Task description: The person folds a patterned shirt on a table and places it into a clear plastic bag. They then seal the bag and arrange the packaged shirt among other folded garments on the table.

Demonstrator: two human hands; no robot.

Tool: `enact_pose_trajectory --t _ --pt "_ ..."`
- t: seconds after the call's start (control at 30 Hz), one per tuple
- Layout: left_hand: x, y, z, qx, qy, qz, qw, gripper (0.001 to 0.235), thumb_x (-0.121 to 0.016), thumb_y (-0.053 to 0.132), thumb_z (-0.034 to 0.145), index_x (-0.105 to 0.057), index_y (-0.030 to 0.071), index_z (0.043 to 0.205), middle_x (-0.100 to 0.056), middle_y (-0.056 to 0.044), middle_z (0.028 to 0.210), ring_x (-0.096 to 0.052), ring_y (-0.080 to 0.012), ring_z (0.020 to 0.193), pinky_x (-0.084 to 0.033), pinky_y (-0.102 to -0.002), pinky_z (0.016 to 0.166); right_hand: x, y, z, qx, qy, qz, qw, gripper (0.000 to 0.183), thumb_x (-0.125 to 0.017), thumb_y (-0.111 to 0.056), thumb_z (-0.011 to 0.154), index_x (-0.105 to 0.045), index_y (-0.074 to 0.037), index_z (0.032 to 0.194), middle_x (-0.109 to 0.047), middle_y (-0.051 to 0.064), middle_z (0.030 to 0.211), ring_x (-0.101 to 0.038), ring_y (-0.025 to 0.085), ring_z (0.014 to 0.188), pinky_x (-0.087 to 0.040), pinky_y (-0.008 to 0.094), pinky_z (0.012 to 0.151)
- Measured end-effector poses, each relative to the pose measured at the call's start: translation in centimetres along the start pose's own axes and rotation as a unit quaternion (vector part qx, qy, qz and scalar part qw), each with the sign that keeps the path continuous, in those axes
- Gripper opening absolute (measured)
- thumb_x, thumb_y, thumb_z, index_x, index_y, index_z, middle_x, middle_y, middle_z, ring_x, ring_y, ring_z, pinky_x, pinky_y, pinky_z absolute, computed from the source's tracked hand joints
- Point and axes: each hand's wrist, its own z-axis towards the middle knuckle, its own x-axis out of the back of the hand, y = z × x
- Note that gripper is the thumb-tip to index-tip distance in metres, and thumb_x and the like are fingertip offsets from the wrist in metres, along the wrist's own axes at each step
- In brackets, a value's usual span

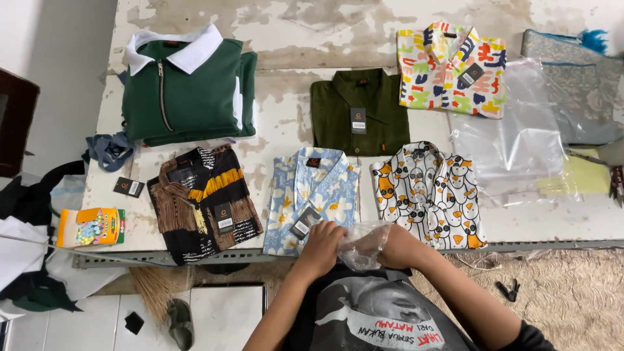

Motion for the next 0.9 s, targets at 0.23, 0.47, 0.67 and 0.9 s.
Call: enact_pose_trajectory --t 0.23,0.47,0.67,0.9 --pt "-0.8 0.9 0.2 0.05 0.035 -0.101 0.993 0.041 -0.068 0.002 0.082 -0.052 0.019 0.115 -0.056 -0.003 0.102 -0.055 -0.0281 0.11 -0.043 -0.041 0.099 -2.2 2.9 -0.1 -0.054 0.028 -0.018 0.998 0.033 -0.071 -0.051 0.084 -0.077 -0.031 0.109 -0.073 0.011 0.066 -0.071 0.04 0.063 -0.058 0.049 0.059" --pt "-3.9 0.2 -1.0 0.245 0.212 -0.614 0.72 0.104 -0.058 0.074 0.082 -0.023 0.015 0.16 -0.029 -0.023 0.156 -0.022 -0.0393 0.146 -0.022 -0.057 0.116 0.6 -1.4 -1.7 -0.003 0.16 0.361 0.919 0.043 -0.055 -0.04 0.094 -0.06 -0.008 0.122 -0.073 0.012 0.064 -0.07 0.023 0.056 -0.052 0.037 0.054" --pt "-3.3 -1.6 -0.3 0.301 0.182 -0.709 0.612 0.054 -0.081 0.02 0.089 -0.062 0.003 0.136 -0.07 -0.02 0.125 -0.066 -0.0347 0.119 -0.054 -0.049 0.1 1.3 1.1 -3.6 -0.1 0.179 0.363 0.909 0.067 -0.053 -0.021 0.092 -0.039 -0.01 0.157 -0.074 0.005 0.067 -0.071 0.016 0.062 -0.057 0.031 0.064" --pt "-1.4 0.2 -1.3 0.266 0.083 -0.751 0.598 0.071 -0.086 -0.001 0.077 -0.057 0.014 0.14 -0.069 -0.008 0.13 -0.064 -0.0258 0.122 -0.054 -0.044 0.102 -1.5 2.8 -5.3 -0.227 0.301 0.282 0.882 0.043 -0.087 -0.026 0.079 -0.079 -0.012 0.119 -0.082 0.009 0.09 -0.076 0.031 0.094 -0.057 0.039 0.086"
